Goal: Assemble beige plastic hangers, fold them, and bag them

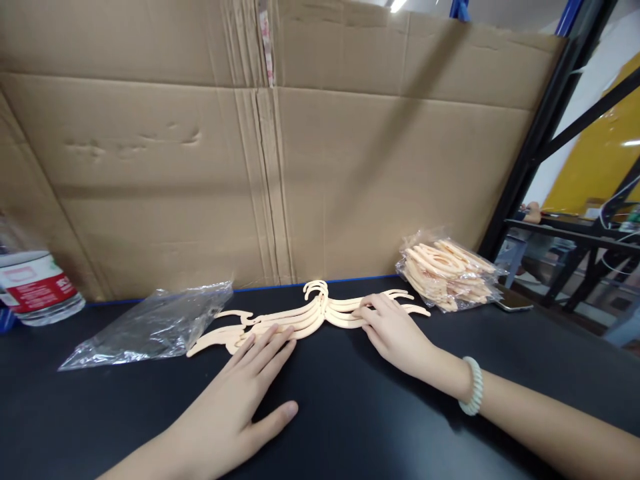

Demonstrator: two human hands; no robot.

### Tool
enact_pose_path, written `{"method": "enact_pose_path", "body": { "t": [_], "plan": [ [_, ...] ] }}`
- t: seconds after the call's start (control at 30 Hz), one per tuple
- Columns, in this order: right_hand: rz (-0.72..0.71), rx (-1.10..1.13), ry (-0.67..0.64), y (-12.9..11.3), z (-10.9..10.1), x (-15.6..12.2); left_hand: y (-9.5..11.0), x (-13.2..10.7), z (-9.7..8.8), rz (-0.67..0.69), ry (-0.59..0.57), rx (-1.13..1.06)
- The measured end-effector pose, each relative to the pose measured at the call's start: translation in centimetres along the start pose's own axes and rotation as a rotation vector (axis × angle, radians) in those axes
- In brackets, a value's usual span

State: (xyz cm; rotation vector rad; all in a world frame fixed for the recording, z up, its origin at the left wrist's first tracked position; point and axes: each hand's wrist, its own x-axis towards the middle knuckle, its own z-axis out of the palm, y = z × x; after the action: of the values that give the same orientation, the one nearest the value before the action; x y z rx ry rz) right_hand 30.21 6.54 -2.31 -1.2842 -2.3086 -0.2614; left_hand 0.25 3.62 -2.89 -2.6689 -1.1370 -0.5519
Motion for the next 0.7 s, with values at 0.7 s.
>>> {"method": "enact_pose_path", "body": {
  "t": [0.7],
  "plan": [
    [0.045, -0.022, 0.066, 1.1, 0.5, 0.4, -1.0, 0.3, 0.0, -0.007, 0.050, -0.011]
  ]
}}
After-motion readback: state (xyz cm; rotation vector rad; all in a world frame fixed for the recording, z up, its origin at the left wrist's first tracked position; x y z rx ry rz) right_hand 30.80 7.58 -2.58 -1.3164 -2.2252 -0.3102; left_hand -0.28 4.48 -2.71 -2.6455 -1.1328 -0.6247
